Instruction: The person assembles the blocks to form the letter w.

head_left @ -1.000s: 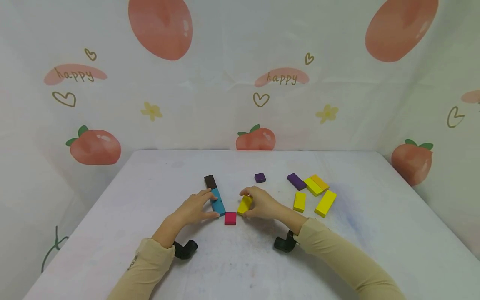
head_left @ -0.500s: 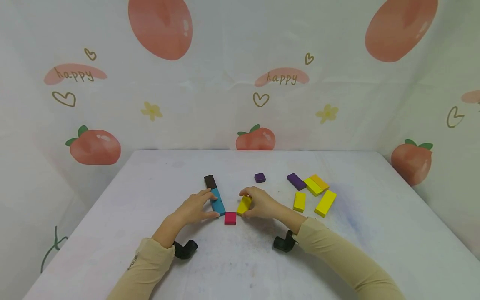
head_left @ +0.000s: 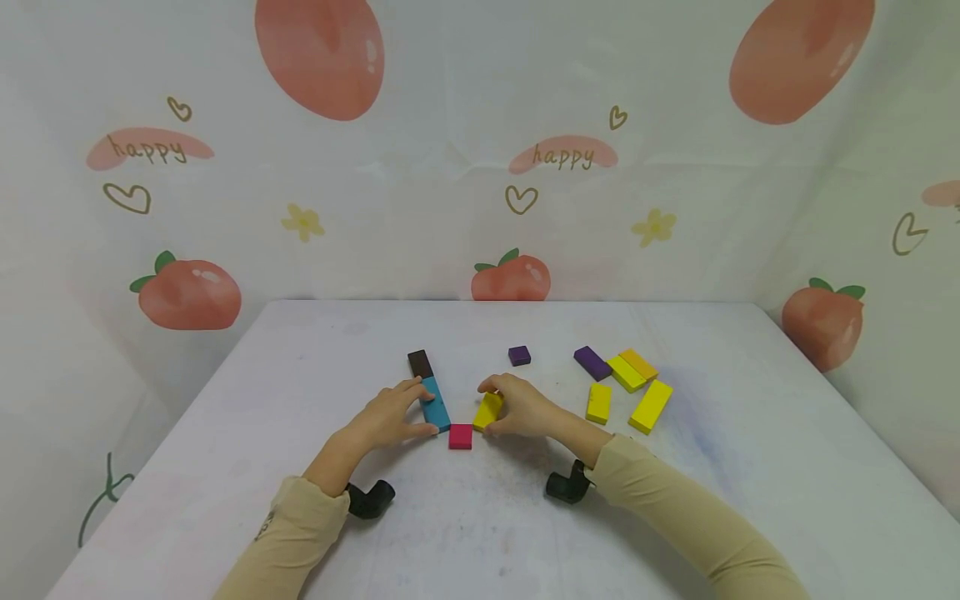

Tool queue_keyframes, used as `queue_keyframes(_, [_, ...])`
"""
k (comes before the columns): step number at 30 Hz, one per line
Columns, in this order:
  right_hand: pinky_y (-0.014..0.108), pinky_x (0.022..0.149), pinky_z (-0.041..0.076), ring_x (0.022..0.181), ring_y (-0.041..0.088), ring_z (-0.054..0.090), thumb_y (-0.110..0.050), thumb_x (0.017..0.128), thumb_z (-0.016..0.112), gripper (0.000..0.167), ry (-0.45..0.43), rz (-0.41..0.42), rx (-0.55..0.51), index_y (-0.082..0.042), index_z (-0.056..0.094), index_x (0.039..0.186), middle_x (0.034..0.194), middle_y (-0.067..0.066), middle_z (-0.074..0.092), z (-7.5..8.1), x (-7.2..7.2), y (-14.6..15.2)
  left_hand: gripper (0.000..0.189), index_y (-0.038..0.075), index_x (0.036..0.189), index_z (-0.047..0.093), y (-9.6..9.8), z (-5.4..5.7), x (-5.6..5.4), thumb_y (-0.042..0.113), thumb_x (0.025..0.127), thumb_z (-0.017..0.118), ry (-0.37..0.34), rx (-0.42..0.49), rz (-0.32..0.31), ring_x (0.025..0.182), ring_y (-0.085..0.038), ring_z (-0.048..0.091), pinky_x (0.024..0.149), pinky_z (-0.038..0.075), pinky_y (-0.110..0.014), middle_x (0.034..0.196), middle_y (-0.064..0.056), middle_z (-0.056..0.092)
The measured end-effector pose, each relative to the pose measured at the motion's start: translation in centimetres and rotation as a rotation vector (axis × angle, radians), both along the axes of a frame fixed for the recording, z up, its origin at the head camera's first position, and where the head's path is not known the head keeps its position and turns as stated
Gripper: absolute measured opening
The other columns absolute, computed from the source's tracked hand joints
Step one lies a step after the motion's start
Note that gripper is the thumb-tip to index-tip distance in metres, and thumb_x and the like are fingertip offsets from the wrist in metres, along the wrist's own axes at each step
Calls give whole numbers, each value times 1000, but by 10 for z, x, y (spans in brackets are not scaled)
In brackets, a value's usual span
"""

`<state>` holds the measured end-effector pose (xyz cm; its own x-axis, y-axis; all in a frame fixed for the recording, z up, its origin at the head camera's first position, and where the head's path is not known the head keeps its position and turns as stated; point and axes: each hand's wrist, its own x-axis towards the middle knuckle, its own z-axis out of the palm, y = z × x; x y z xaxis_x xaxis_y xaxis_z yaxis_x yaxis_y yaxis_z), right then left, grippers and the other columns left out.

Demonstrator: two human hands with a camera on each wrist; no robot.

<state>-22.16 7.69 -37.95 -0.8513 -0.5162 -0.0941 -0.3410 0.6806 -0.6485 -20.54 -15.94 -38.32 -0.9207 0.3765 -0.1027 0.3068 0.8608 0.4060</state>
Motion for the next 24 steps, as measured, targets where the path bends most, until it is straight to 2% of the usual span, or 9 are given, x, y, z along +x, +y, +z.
queue_keyframes(15, [40,100,46,110,25,52,-12,77,76,53,7,14,-1,-4,52,123,125,14,55,1,1,0,51,10,125,55,1,1,0,36,83,69,-3,-10,7,121,-44,46,99,41,-57,148,-21,35])
queue_keyframes(24, [43,98,47,114,28,52,-18,77,76,52,49,-12,-7,-6,54,122,124,9,58,5,0,11,50,11,125,55,1,1,0,35,83,69,-10,-6,4,123,-44,45,100,39,-58,148,-20,34])
